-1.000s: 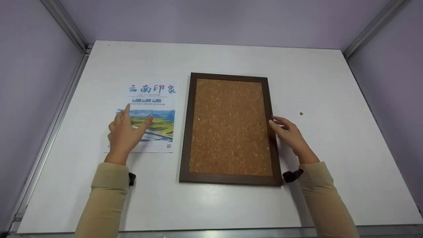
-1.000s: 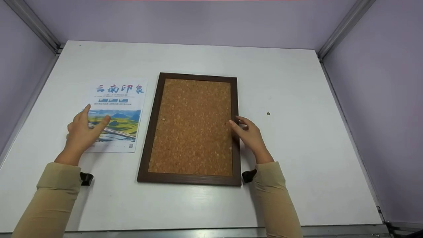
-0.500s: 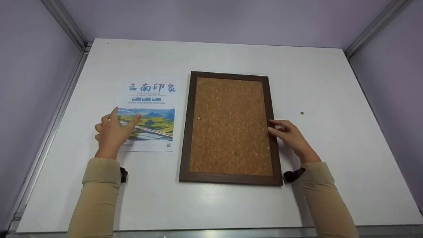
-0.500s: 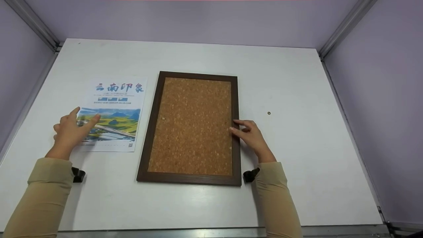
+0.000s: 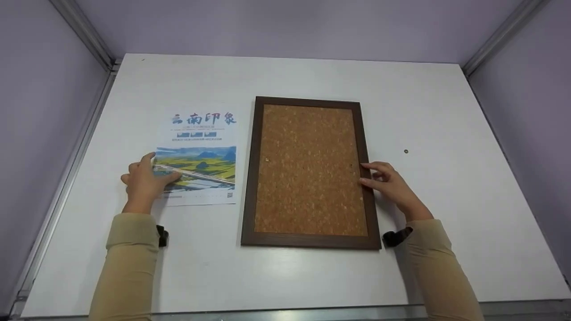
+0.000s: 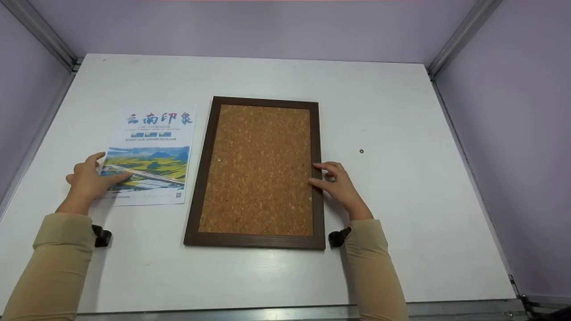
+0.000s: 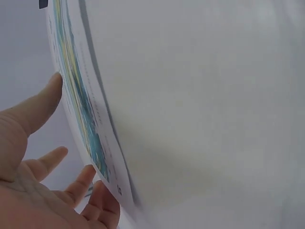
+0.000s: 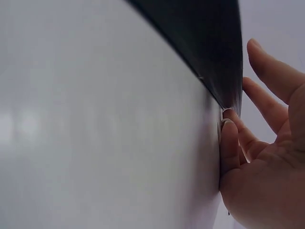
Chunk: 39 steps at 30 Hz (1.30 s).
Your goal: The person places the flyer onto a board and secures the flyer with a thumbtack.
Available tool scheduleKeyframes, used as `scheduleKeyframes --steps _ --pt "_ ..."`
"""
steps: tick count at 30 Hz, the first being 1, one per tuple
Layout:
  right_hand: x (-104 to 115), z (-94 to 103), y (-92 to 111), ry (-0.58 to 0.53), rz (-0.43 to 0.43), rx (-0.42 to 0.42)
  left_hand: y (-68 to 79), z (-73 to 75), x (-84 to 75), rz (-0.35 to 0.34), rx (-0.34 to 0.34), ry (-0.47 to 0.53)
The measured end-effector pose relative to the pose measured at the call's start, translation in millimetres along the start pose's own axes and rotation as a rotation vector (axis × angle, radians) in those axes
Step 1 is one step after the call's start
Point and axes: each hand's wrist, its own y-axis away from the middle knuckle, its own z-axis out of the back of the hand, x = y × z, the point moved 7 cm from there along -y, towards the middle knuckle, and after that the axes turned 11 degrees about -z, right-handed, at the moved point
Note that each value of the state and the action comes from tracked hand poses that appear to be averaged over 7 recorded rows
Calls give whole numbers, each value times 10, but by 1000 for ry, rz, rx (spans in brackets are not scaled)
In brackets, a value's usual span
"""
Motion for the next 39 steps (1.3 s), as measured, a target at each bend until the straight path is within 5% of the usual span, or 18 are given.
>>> scheduleKeyframes --steps 6,13,21,30,39 --pt "93 -69 154 -22 -6 1 -58 35 63 -12 33 73" --pt "-179 -69 -34 -8 -3 -21 -56 82 58 -74 121 143" --pt "-215 -44 -39 -30 10 -23 -31 102 76 -86 137 238" --pt "-180 -41 -1 -31 12 -22 -16 147 156 -47 48 398" --pt "-188 -22 -1 -27 -10 -32 14 132 67 -28 -41 467"
